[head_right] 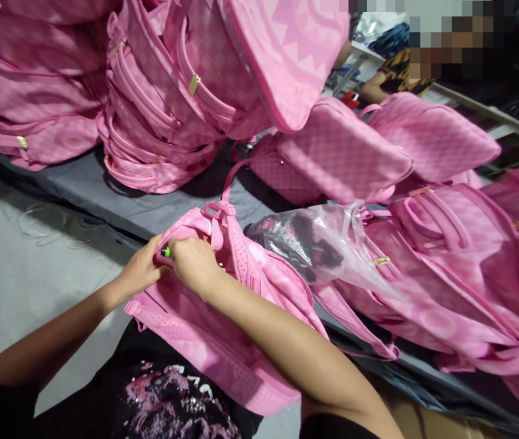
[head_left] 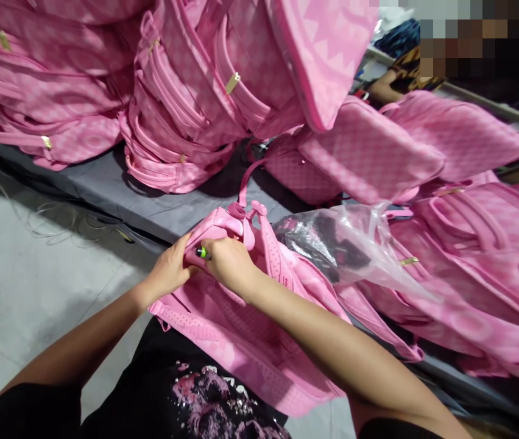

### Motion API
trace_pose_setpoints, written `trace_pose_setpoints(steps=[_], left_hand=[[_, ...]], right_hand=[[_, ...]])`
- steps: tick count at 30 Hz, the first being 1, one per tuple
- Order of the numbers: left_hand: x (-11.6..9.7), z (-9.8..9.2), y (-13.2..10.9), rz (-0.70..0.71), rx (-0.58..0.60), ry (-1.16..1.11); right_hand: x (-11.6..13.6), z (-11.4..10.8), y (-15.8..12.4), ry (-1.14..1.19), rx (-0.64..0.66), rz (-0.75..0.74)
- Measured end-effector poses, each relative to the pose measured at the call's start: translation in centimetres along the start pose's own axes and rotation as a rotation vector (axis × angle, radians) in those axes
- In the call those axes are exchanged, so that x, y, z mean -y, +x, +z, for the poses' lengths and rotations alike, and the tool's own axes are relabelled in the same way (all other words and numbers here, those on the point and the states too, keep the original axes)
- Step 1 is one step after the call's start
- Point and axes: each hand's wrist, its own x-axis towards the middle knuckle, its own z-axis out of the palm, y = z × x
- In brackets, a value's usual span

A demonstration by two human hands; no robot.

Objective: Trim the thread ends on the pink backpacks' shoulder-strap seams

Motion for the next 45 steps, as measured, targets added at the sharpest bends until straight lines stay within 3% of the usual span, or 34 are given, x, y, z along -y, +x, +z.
trace_pose_setpoints(steps=[4, 9, 14, 18, 24, 30, 34, 37, 41, 45], left_hand=[[0.2, 0.1, 0.2, -0.001, -0.004, 0.0], [0.1, 0.3, 0.4, -0.011, -0.009, 0.001], [0.0, 0.4, 0.4, -0.035, -0.017, 0.006], [0.1, 0.3, 0.3, -0.016, -0.016, -0.011], [1.1, 0.6, 0.4, 0.016, -0.033, -0.028], [0.6, 0.4, 0.3, 0.012, -0.029, 0.088], [-1.1, -0.7, -0.1, 0.021, -0.023, 0.166], [-2.8, -1.6, -0.5, 0.108, -0.047, 0.22], [-5.9, -2.0, -1.1, 0.267, -0.117, 0.283], [-10.4, -1.8, -2.0, 0.442, -0.152, 0.351]], right_hand=[[-0.9, 0.0, -0.4, -0.07, -0.019, -0.111], [-2.1, 0.1, -0.5, -0.149, -0.004, -0.373], [-2.4, 0.4, 0.0, -0.196, 0.03, -0.381], [-1.4, 0.2, 0.1, -0.124, 0.02, -0.298], [1.1, -0.8, 0.2, -0.025, 0.04, -0.005], [1.1, -1.1, 0.0, 0.099, 0.026, 0.16], [1.3, -1.4, -1.4, 0.142, -0.029, 0.145], [1.2, -2.6, -3.9, 0.125, -0.091, 0.155], [0.0, -4.6, -8.7, 0.157, -0.125, 0.365], [-0.6, -6.6, -12.9, 0.253, -0.188, 0.506]])
